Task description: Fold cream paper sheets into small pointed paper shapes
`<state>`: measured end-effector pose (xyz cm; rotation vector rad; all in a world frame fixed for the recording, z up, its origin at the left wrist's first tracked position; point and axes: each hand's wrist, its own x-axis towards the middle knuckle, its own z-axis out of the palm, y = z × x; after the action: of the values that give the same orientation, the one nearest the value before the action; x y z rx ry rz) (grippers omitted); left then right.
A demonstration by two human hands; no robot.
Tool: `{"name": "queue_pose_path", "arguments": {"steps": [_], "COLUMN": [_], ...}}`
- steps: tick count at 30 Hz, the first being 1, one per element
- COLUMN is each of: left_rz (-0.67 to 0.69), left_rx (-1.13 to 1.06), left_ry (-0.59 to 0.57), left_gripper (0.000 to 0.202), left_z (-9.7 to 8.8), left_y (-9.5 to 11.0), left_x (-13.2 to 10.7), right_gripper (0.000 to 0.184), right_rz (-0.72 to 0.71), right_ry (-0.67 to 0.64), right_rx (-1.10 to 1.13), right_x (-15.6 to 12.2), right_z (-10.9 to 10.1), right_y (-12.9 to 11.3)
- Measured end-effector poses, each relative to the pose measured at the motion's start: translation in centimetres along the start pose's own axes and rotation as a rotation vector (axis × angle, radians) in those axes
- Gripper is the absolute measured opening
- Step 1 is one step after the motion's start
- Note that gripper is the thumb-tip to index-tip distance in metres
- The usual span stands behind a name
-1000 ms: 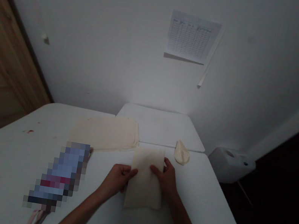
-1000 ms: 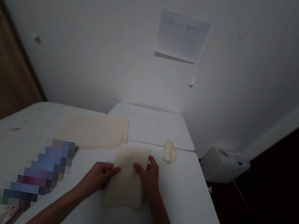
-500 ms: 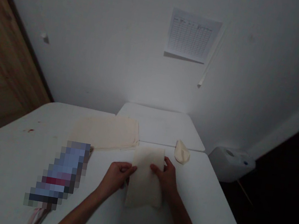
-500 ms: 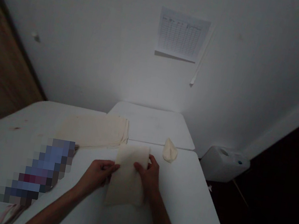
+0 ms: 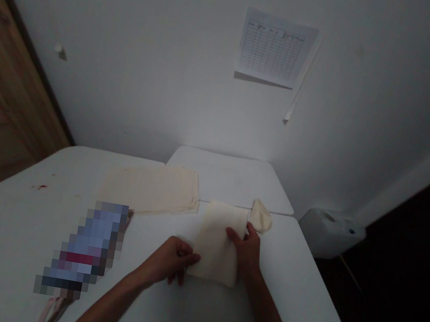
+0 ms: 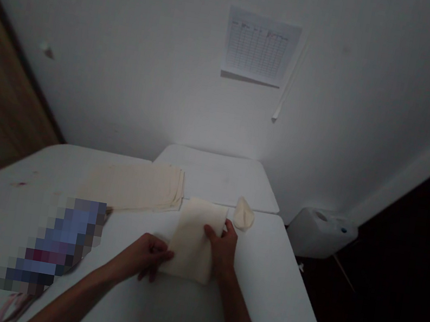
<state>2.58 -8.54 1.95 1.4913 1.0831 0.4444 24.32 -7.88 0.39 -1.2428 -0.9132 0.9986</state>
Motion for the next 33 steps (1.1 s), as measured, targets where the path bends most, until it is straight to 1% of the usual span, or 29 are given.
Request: {"name": "queue_pose_path", "arguments": {"steps": [10, 15, 20, 30, 33], "left_rz": [0.0, -0.009, -0.018, 0.003, 0.001], "left_rx": [-0.01, 0.011, 0.005, -0.018, -0.026], "left_ry": [-0.013, 0.0, 0.003, 0.009, 0.001], "left_gripper": [0.046, 0.046, 0.044, 0.043, 0.041], "left_z": [0.0, 0.09, 0.18, 0.18, 0.18], "left_y": [-0.45, -0.3, -0.02, 0.38, 0.18], "left_x": [0.06, 0.01, -0.14, -0.38, -0.31], "right_gripper": [0.056, 0.054, 0.056, 0.06, 0.059], "right_rz": [0.006, 0.011, -0.003, 0.033, 0.034], "right_ry": [0.017, 0.005, 0.0, 0.005, 0.004], "right_rx": [-0.019, -0.01, -0.009, 0.011, 0.024], "right_x": [-0.07, -0.13, -0.24, -0.21, -0.24], "right_z": [0.05, 0.02, -0.01, 0.05, 0.06], "right_y": [-0.36, -0.51, -0.76, -0.91, -0.89]}}
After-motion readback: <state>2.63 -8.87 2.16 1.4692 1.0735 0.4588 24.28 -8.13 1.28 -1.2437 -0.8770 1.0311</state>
